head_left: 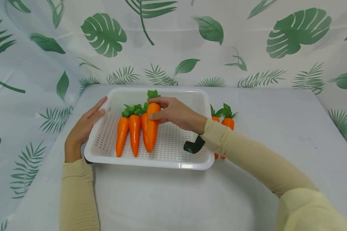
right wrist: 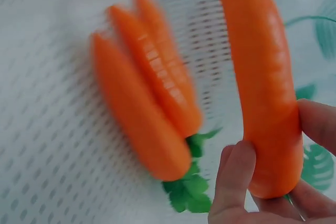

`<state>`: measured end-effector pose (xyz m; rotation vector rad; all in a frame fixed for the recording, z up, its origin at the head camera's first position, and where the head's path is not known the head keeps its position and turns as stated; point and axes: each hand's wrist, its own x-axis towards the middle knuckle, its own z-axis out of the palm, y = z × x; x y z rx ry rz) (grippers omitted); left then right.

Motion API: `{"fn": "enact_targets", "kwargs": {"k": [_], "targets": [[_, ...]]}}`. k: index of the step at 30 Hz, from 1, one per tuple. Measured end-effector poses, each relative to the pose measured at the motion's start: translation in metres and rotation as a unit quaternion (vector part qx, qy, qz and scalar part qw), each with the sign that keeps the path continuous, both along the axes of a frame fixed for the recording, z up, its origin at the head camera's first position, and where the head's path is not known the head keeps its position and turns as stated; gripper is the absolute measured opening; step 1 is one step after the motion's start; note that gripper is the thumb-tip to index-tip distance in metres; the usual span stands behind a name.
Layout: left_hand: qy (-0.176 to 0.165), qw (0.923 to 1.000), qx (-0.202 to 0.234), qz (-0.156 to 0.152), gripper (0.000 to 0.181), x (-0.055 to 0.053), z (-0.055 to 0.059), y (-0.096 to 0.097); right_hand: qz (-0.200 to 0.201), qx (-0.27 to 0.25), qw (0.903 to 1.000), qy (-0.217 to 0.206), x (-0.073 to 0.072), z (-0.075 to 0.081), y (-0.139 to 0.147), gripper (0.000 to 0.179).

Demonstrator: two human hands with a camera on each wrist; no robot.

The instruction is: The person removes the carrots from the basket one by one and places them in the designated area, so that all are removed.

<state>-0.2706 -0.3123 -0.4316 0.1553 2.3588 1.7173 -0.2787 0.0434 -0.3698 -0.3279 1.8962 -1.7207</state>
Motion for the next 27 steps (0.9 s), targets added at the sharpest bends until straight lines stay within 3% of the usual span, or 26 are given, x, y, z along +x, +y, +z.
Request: {"fn": "enact_targets", "kwargs": {"k": [9,19,27], "targets": [[-0.003,1.0000,-0.008,0.003,0.062,0.001,0.000,0.001,-0.006,-0.055,0.9985,0.004,0.008,0.010,0.025,0.063],[-0.007,0.9999,-0.006,0.006,0.062,0.004,0.001,0.001,-0.016,-0.032,0.9992,0.019,0.019,0.017,0.049,0.061],[-0.002,1.0000,-0.007,0.000,0.062,0.003,0.002,0.001,-0.041,-0.042,0.9980,0.020,0.028,0.024,0.078,0.060]]}}
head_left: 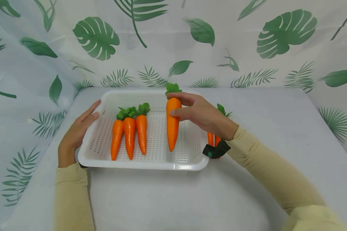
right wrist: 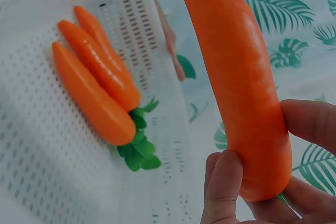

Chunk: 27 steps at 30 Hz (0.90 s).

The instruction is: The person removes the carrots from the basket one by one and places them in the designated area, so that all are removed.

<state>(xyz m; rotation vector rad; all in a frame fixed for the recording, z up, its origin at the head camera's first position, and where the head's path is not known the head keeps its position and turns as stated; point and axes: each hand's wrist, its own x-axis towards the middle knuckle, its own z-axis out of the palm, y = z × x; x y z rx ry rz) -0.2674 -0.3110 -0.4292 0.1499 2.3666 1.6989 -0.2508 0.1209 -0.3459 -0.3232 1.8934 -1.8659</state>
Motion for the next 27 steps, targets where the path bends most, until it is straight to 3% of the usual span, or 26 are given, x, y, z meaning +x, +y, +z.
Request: {"fn": "enact_targets", "kwargs": {"k": [13,27], "targets": [[0.003,0.9997,0.016,-0.016,0.061,0.001,-0.001,0.001,-0.030,0.018,0.9992,0.018,0.016,0.006,0.045,0.056],[-0.001,0.9999,0.012,-0.011,0.061,0.002,0.001,0.002,-0.089,0.029,0.9955,0.012,0.037,-0.002,0.108,0.056]]}}
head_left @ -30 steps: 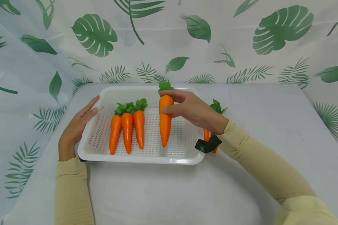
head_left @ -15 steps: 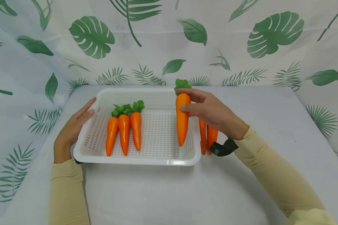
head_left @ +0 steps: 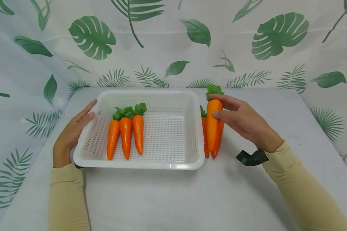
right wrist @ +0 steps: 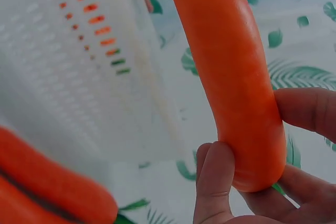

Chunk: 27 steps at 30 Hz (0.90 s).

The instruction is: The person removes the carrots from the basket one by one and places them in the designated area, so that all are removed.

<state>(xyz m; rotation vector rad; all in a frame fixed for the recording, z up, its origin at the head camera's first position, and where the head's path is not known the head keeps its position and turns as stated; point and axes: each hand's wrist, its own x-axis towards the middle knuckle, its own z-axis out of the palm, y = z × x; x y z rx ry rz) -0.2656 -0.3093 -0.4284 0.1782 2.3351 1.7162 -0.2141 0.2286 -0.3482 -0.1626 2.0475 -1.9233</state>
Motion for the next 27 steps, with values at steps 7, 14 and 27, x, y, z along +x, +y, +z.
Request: {"fn": "enact_targets", "kwargs": {"k": [7,14,27], "targets": [[-0.015,0.9997,0.021,0.004,0.061,0.001,-0.002,-0.002,-0.029,0.001,0.9996,0.002,0.009,-0.015,0.028,0.057],[-0.021,0.9991,0.035,0.006,0.060,0.000,-0.002,-0.003,-0.059,0.056,0.9967,-0.006,0.017,-0.028,0.051,0.059],[-0.025,0.9994,0.022,0.013,0.061,-0.001,-0.001,-0.003,-0.075,0.134,0.9881,0.002,0.010,-0.071,0.068,0.066]]}}
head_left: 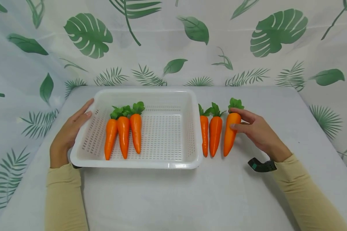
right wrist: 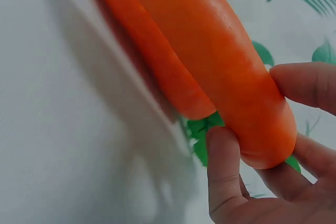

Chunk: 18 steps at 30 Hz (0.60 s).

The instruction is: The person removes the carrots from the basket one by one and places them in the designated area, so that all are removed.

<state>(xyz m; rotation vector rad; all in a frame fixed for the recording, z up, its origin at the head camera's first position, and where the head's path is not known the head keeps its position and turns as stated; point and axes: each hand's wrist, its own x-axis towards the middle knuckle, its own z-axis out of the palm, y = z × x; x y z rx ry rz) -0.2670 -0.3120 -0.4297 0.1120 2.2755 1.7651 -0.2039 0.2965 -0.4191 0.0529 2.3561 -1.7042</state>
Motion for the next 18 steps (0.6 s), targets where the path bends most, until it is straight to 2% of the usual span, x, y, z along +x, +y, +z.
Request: {"fn": "enact_targets", "kwargs": {"k": [6,18], "targets": [[-0.001,1.0000,0.006,0.000,0.061,0.001,-0.001,-0.001,0.000,0.025,0.9997,0.003,-0.005,-0.012,-0.004,0.067],[0.002,0.9998,0.019,-0.003,0.061,0.000,-0.002,0.000,-0.001,0.080,0.9963,0.030,-0.007,-0.024,-0.006,0.068]]}}
